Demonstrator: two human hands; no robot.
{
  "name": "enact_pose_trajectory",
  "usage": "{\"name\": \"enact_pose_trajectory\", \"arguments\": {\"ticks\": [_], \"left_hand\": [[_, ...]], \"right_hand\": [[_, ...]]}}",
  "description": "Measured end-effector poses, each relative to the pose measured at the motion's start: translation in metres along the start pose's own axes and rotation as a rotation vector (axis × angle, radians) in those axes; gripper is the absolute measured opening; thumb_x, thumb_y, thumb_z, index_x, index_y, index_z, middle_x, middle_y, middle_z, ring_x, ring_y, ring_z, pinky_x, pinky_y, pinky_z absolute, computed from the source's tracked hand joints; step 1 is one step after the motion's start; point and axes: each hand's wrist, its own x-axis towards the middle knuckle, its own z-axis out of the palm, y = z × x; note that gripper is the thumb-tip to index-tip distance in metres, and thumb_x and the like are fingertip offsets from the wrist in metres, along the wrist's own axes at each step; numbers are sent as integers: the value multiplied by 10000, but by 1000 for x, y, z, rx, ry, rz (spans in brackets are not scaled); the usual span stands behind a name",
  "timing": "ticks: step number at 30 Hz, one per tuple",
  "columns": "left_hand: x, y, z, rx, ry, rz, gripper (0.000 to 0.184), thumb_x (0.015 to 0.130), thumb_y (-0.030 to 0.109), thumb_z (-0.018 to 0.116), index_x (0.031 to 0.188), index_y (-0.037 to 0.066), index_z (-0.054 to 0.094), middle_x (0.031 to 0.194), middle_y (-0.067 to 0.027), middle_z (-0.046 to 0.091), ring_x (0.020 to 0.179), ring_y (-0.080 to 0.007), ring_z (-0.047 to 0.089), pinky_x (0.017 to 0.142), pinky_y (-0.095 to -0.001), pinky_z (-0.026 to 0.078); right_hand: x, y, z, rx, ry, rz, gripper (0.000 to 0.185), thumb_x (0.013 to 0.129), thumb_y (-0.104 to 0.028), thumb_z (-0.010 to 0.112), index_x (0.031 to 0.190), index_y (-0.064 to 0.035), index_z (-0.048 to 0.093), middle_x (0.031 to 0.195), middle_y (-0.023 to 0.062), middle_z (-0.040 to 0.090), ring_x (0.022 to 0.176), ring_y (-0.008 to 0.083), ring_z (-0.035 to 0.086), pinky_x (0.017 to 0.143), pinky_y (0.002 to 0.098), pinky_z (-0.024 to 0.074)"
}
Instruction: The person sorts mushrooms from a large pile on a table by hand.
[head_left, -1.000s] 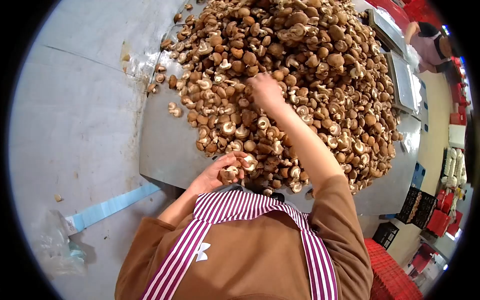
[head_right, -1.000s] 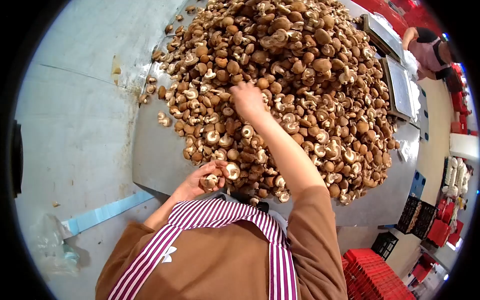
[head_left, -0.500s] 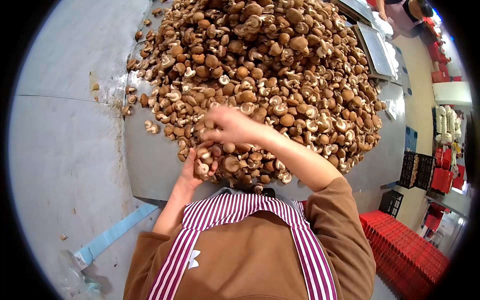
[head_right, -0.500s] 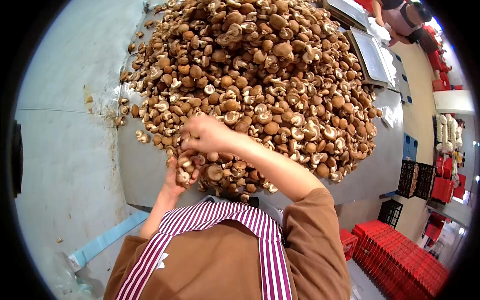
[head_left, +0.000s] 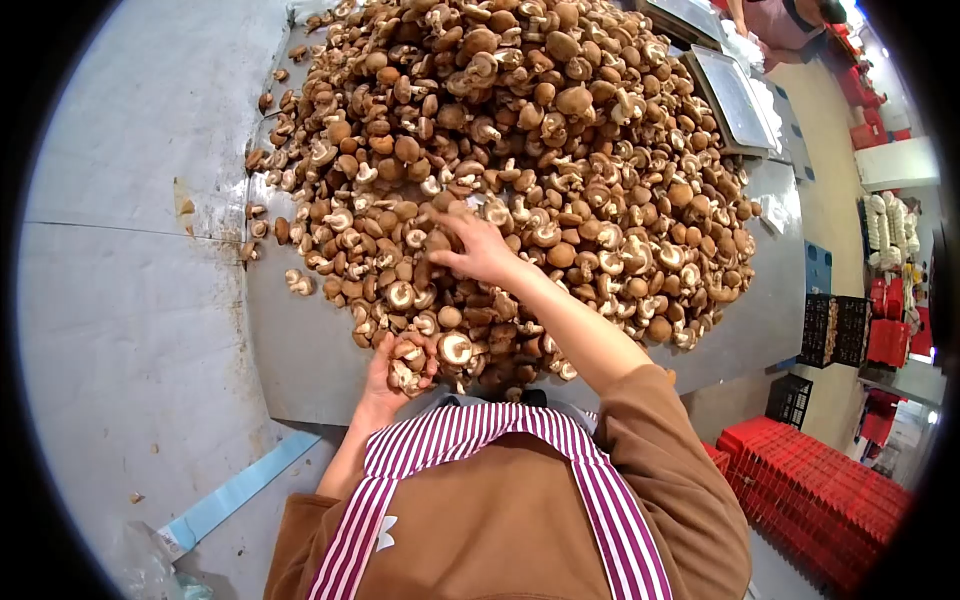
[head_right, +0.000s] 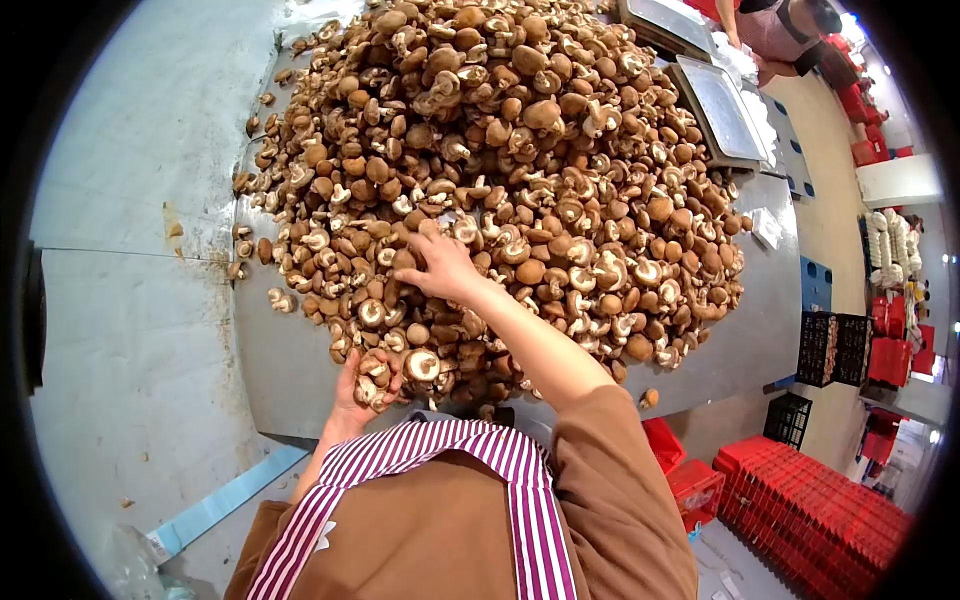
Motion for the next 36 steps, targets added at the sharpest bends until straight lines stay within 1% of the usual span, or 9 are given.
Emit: {"name": "enact_pose_trajectory", "arguments": {"ticks": [2, 4, 6, 10, 16, 20, 24, 31, 36], "left_hand": [[1, 2, 2, -5, 5, -34, 478, 1006, 507, 567, 1049, 38, 650, 1046, -174, 658, 849, -295, 692, 545, -335, 577], [3, 4, 2, -13, 12, -32, 441, 1002, 468, 581, 1015, 34, 655, 1045, -180, 658, 853, -309, 695, 544, -341, 586], [4, 8, -1, 5, 0, -44, 387, 993, 415, 590, 1022, 34, 654, 1042, -186, 658, 852, -314, 696, 555, -342, 600], [8, 11, 3, 79, -32, -61, 322, 987, 347, 581, 1020, 34, 652, 1083, -190, 645, 897, -315, 691, 567, -347, 606], [12, 8, 28, 112, -83, -79, 512, 935, 349, 640, 1345, 58, 543, 1192, -220, 623, 880, -297, 689, 580, -323, 615], [22, 7, 49, 222, -157, -50, 723, 938, 395, 614, 1560, 145, 342, 1357, -245, 548, 888, -251, 690, 593, -276, 591], [28, 16, 52, 219, -48, 12, 725, 929, 394, 637, 1549, 155, 346, 1360, -211, 551, 843, -264, 700, 570, -287, 599], [25, 28, 44, 91, -165, 54, 620, 916, 325, 624, 1455, 73, 452, 1299, -284, 561, 848, -289, 693, 563, -302, 616], [12, 21, 33, 31, -164, 26, 586, 931, 334, 610, 1446, 92, 470, 1371, -296, 522, 913, -318, 693, 596, -327, 617]], "right_hand": [[-14, -15, -40, 179, -178, 130, 679, 948, -485, 665, 1483, -104, 494, 1527, 188, 442, 1422, 328, 420, 1170, 521, 373], [-10, -3, -65, 252, 156, 218, 426, 961, -270, 690, 1329, -73, 605, 1364, 172, 580, 1303, 278, 542, 1119, 427, 454], [10, 37, -79, -72, 673, 92, 335, 907, -117, 730, 1226, -67, 646, 1129, 147, 653, 1079, 258, 615, 976, 377, 525], [42, 100, -123, -710, 843, 60, 315, 869, -156, 743, 1165, -108, 647, 1159, 94, 576, 1056, 266, 550, 859, 392, 445], [42, 95, -111, -346, 835, 176, 283, 924, -212, 713, 1175, -108, 637, 1121, 88, 603, 1055, 245, 566, 880, 402, 430], [2, 8, -88, 350, 229, 196, 233, 1003, -198, 609, 1156, -36, 678, 1135, 126, 670, 1068, 233, 630, 953, 393, 528], [-36, -43, -62, 405, -288, -216, 427, 950, -264, 692, 1306, -33, 635, 1243, 166, 656, 1159, 324, 623, 1015, 449, 494], [94, -58, -84, -38, 175, -337, 375, 952, -277, 673, 1224, -20, 657, 1226, 169, 639, 1191, 306, 584, 1014, 447, 487], [169, -20, -33, -359, 431, -372, 518, 884, -261, 731, 1353, -101, 581, 1315, 152, 590, 1360, 353, 440, 1179, 545, 280]]}}
